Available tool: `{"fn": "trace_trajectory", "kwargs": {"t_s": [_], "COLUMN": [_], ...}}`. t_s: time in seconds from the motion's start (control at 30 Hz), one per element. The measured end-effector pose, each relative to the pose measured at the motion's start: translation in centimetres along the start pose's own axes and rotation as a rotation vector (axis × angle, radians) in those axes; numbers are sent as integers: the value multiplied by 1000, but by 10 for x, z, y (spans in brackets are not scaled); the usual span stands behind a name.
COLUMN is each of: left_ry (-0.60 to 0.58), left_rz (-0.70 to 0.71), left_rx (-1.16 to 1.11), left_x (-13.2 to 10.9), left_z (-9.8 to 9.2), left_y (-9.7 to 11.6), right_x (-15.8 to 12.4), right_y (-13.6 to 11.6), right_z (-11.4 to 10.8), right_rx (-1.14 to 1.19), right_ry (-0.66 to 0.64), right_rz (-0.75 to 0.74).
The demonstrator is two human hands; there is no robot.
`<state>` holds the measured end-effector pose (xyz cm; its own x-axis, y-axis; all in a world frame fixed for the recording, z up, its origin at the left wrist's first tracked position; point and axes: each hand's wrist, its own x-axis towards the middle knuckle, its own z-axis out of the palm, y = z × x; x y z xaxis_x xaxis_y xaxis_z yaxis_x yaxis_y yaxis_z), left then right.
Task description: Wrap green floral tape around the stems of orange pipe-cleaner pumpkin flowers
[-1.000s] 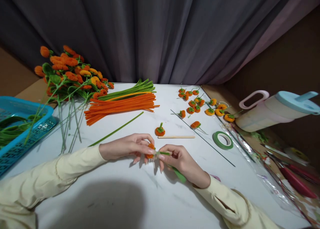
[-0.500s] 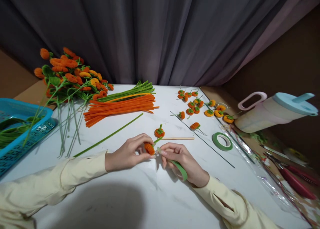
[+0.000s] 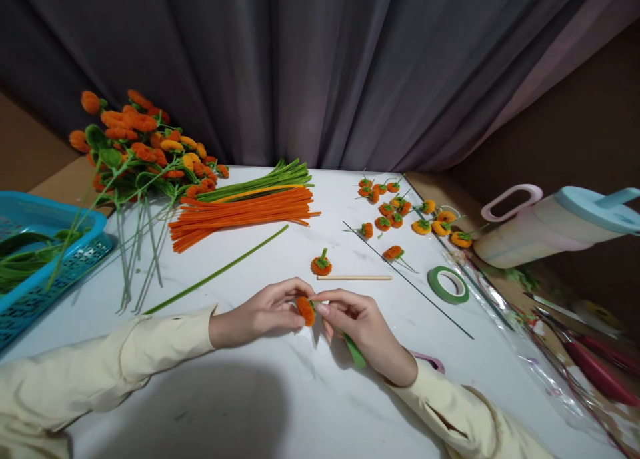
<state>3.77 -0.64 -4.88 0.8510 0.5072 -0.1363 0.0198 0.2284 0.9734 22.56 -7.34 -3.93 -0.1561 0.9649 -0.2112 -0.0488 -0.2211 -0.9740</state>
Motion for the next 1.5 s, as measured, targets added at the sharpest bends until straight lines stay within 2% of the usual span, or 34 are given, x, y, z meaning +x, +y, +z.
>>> {"fn": "trace_trajectory", "kwargs": {"t_s": [0.1, 0.27, 0.4, 0.63, 0.73, 0.93, 1.1, 1.23, 1.37, 1.5], "left_ry": [56, 166, 226, 276, 280, 263, 262, 304, 241, 190], "left_rz": [-33, -36, 20, 97, 85, 22, 49, 126, 258, 442], "left_rx": [-92, 80, 198, 362, 334, 91, 73, 253, 537, 728], "left_x": [3, 3, 1, 1, 1, 0, 0, 0, 0, -1], "left_z": [1, 7, 9, 8, 9, 9, 10, 6, 3, 1], "left_y": [-1, 3, 2, 3, 3, 3, 1, -2, -2, -5], "right_x": [0, 1, 1, 1, 1, 2, 2, 0, -1, 0], "right_y": [1, 3, 3, 5, 4, 3, 4, 2, 1, 2], "right_z": [2, 4, 5, 8, 7, 4, 2, 1, 2, 2], "right_rx": [-14, 26, 38, 33, 57, 106, 155, 129, 87, 50], "right_ry": [15, 42, 50, 50, 68, 120, 103, 104, 109, 88], "right_rz": [-15, -33, -17, -15, -1, 30, 44, 43, -2, -46]}}
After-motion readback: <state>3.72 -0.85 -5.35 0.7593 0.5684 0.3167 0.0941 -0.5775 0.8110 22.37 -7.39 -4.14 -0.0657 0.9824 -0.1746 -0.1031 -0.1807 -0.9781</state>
